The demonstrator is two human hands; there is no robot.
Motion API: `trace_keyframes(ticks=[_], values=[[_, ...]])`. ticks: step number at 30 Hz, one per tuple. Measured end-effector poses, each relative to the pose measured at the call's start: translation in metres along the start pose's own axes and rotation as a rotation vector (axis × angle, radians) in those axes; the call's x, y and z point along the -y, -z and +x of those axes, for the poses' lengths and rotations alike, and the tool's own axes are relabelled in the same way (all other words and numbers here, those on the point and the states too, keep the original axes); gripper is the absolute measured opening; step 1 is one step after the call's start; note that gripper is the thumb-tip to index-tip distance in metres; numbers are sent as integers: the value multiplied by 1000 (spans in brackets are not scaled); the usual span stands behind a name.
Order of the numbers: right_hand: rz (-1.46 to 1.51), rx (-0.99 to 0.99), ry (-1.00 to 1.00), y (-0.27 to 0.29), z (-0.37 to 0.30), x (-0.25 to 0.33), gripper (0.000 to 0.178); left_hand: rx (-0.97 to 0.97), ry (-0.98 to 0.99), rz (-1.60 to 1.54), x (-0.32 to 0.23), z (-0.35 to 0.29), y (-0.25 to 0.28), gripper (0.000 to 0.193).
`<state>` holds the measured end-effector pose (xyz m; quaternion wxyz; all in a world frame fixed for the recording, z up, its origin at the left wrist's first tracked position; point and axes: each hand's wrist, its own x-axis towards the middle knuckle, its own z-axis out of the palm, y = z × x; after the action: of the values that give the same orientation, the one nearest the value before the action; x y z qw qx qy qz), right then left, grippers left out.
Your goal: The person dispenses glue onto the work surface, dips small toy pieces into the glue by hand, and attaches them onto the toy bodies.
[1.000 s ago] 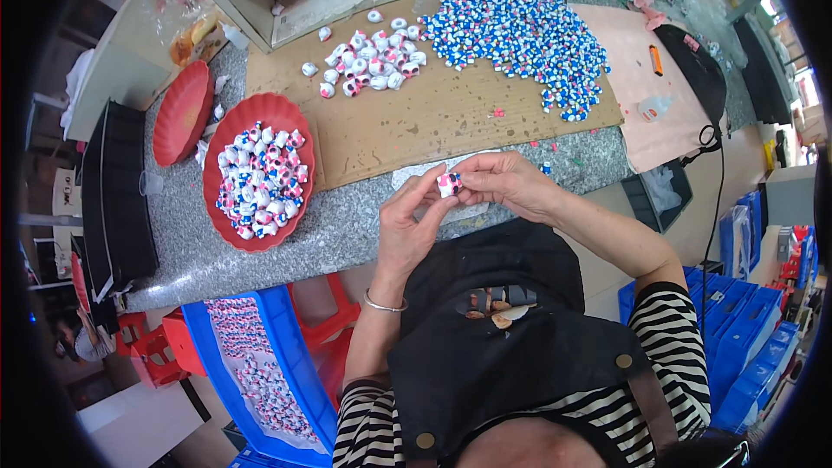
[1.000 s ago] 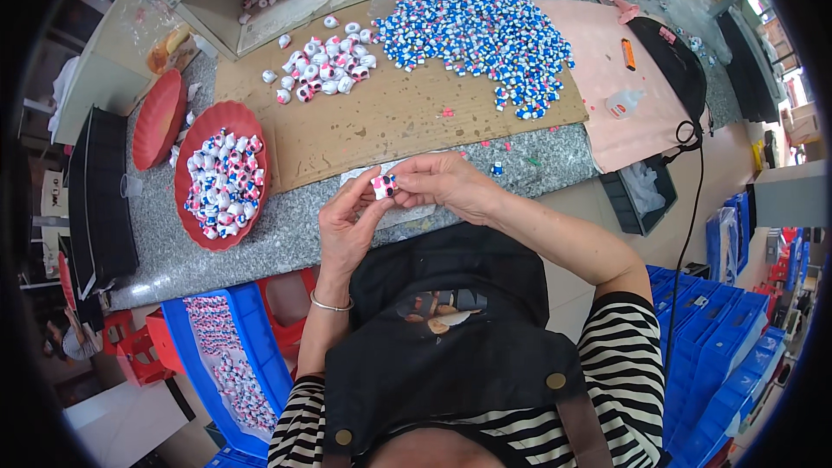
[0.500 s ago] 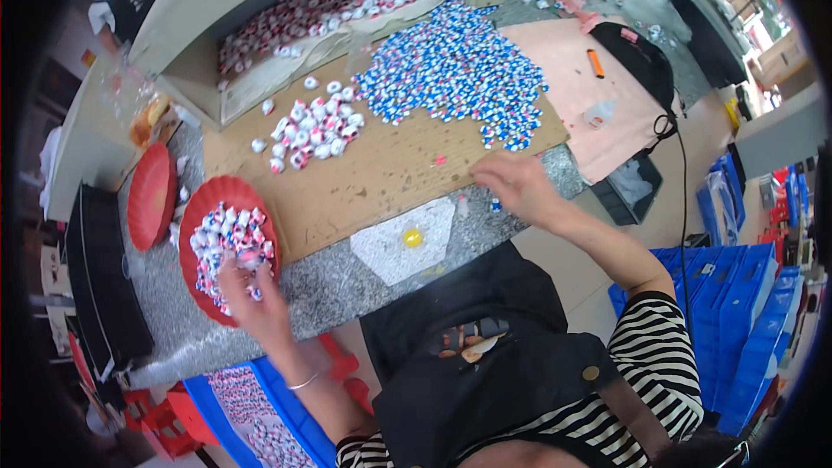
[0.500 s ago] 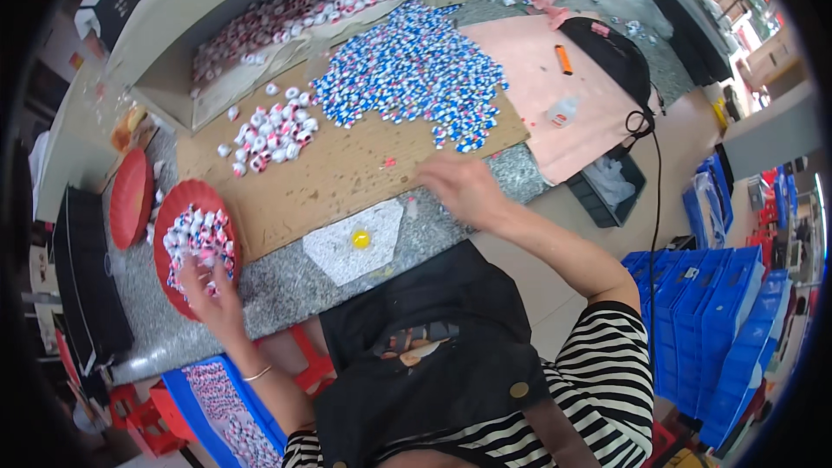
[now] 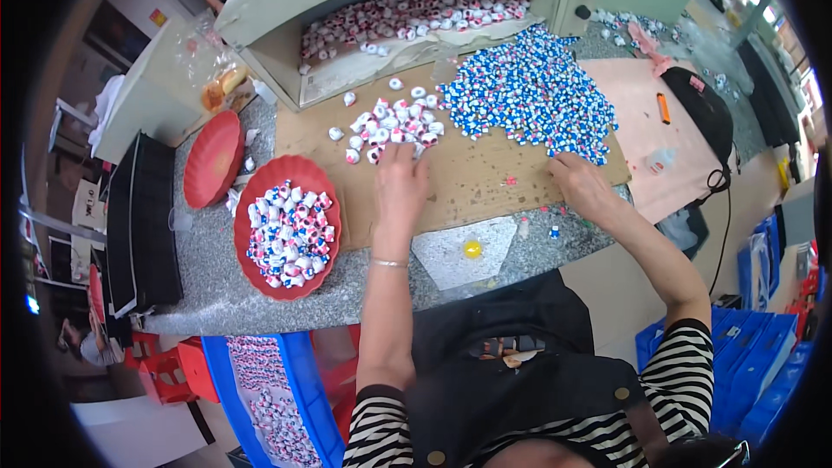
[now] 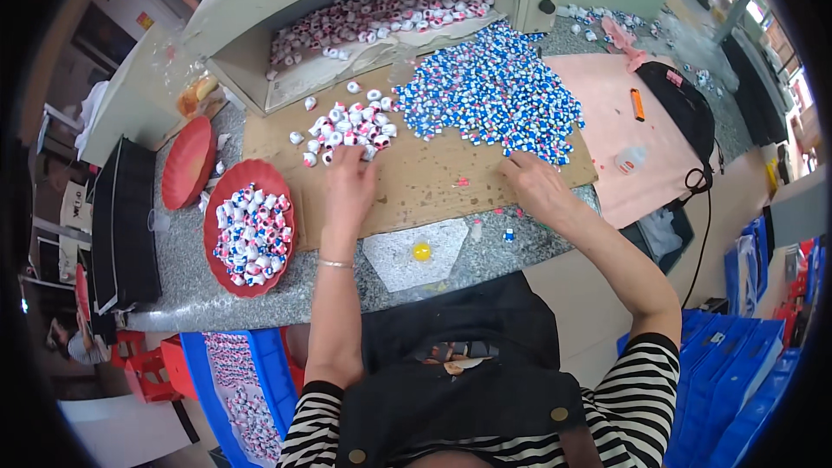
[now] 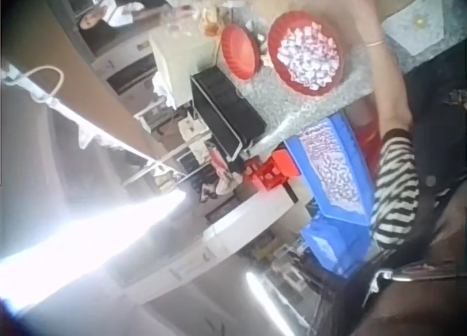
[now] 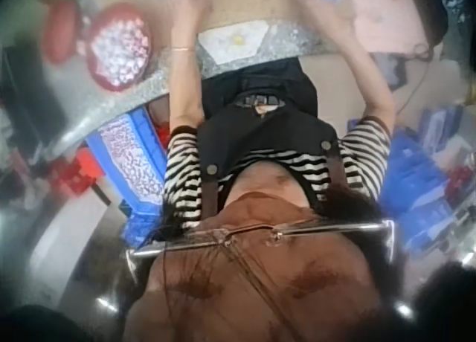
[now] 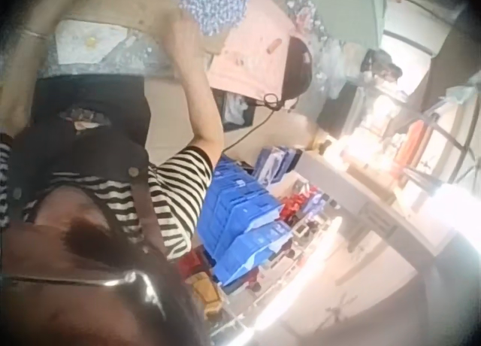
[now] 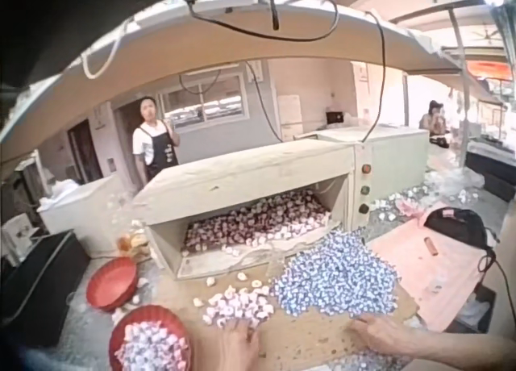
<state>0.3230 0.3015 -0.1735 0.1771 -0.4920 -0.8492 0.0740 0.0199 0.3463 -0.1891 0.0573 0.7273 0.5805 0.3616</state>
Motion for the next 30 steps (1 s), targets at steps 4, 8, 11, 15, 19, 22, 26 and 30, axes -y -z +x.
trace_keyframes(ticks=[4,8,11,15,19,22,26,30], values=[[152,-56,-42,5,10,9,20,43,-37,109,11,14,-23,28],[147,-17,20,-5,7,6,19,99,140,-328,22,4,-21,27],[65,2,-22,-2,7,12,17,248,563,-1121,14,-26,2,26],[43,65,-83,1,8,9,13,146,633,-2064,2,-71,17,27],[23,57,-108,-1,7,8,10,34,633,-2085,-4,-91,19,29],[81,35,-115,0,2,11,10,77,659,-2036,-10,-95,35,31],[21,44,-149,5,1,16,10,86,641,-1909,-9,-105,40,34],[-19,105,-155,10,-1,18,12,41,595,-1795,-5,-116,39,35]])
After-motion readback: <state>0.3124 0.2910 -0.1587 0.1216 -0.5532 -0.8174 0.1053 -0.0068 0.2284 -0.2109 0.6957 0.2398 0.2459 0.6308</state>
